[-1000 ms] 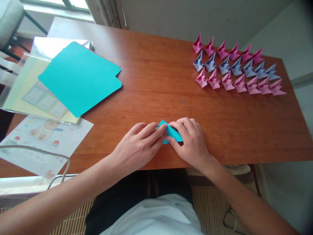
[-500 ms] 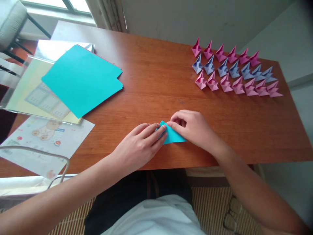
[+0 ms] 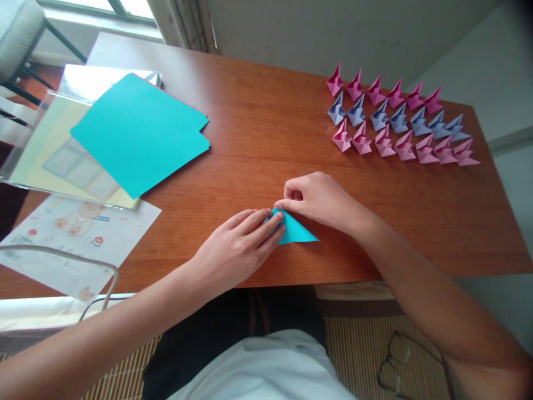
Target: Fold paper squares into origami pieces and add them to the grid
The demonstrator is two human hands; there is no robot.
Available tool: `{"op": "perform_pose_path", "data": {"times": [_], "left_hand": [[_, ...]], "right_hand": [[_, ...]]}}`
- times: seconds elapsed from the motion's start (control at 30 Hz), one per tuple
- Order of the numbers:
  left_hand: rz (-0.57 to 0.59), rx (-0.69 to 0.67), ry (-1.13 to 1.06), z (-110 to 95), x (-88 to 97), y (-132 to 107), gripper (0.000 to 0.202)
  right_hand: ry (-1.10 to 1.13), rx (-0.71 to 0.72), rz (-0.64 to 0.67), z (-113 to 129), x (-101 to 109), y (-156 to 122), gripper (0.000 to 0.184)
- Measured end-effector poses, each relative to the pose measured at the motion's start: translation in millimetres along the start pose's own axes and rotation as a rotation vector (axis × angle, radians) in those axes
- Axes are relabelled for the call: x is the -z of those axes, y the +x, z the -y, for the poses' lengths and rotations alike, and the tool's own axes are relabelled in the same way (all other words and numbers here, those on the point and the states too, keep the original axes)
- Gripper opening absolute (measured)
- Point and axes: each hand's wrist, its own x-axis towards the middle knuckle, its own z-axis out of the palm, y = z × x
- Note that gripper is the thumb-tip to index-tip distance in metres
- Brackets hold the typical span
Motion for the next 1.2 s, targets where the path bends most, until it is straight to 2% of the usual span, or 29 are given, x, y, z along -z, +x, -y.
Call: {"op": "perform_pose_path", "data": {"times": [0.4, 0.57, 0.7, 0.93, 1.2], "left_hand": [[-0.026, -0.003, 0.009, 0, -8.1, -5, 0.035], [-0.020, -0.014, 0.015, 0, -5.1, -3, 0.034], [-0.016, -0.013, 0.012, 1, -2.7, -3, 0.034], [-0.005, -0.007, -0.005, 1, -1.3, -2, 0.034], [0.007, 0.005, -0.036, 1, -0.5, -2, 0.033]], "right_hand": [[0.036, 0.048, 0.017, -4, -1, -2, 0.023], [-0.009, 0.043, 0.043, -3, 1, 0, 0.023], [-0.126, 0.038, 0.128, -1, 13, 3, 0.024], [-0.332, 0.030, 0.408, 7, 37, 2, 0.020], [-0.350, 0.005, 0.403, -14, 32, -29, 0.022]]}}
